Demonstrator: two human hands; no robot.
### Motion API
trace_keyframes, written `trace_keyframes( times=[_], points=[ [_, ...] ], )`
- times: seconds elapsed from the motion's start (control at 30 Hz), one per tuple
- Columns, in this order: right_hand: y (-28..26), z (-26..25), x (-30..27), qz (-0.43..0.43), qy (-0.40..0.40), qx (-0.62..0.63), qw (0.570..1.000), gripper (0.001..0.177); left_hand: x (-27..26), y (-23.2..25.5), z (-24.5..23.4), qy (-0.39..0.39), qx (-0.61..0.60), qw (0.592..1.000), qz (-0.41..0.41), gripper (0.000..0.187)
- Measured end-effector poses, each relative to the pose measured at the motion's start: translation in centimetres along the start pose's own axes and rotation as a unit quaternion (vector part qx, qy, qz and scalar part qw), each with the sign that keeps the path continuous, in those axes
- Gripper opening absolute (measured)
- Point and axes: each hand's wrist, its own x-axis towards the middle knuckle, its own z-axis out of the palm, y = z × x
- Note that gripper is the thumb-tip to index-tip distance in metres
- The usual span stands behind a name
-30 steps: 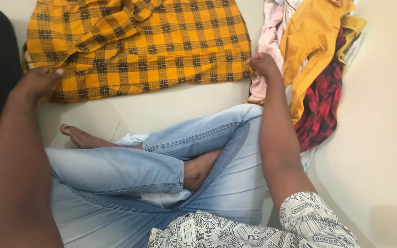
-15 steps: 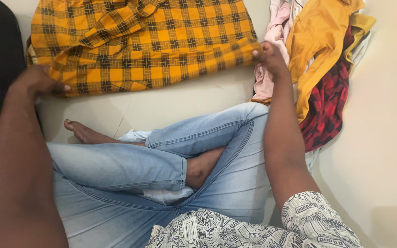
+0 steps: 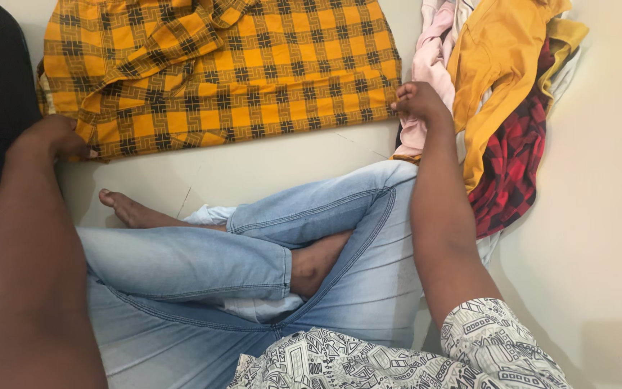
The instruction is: The person sits cross-legged on the floor and folds a yellow and black plaid shirt. They smooth the fabric, fold the sleeves inward, fold the bottom up, and then fold the shirt in half to create a neat rectangular bundle.
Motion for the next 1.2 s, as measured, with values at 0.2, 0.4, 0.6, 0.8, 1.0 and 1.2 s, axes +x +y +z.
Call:
trace_keyframes(
  times=[0.2, 0.4, 0.6, 0.8, 1.0, 1.2],
  points=[
    [1.9, -1.2, 2.0, 0.042, 0.024, -0.08, 0.996, 0.027, -2.0, 1.2, -1.0, -0.018, 0.031, 0.999, -0.016, 0.075],
    [2.6, -1.5, 2.9, 0.045, 0.056, -0.058, 0.996, 0.021, -3.0, 1.4, -1.3, 0.014, 0.032, 0.999, -0.032, 0.074],
    [4.6, -3.2, 1.5, -0.079, 0.239, 0.021, 0.967, 0.022, -3.0, 0.8, -1.1, 0.023, 0.045, 0.999, -0.013, 0.059],
    [7.0, -3.2, -0.5, -0.202, 0.378, -0.169, 0.887, 0.008, -3.7, 1.1, -1.4, 0.019, 0.029, 0.999, -0.011, 0.063],
    [4.0, -1.4, -1.4, -0.184, 0.334, -0.307, 0.872, 0.01, -2.6, 0.5, -1.1, 0.007, -0.006, 1.0, -0.009, 0.054],
    [-1.6, 2.0, -0.7, -0.159, 0.244, -0.275, 0.916, 0.022, -0.4, -1.1, -1.6, 0.002, -0.069, 0.996, 0.053, 0.034]
  ],
)
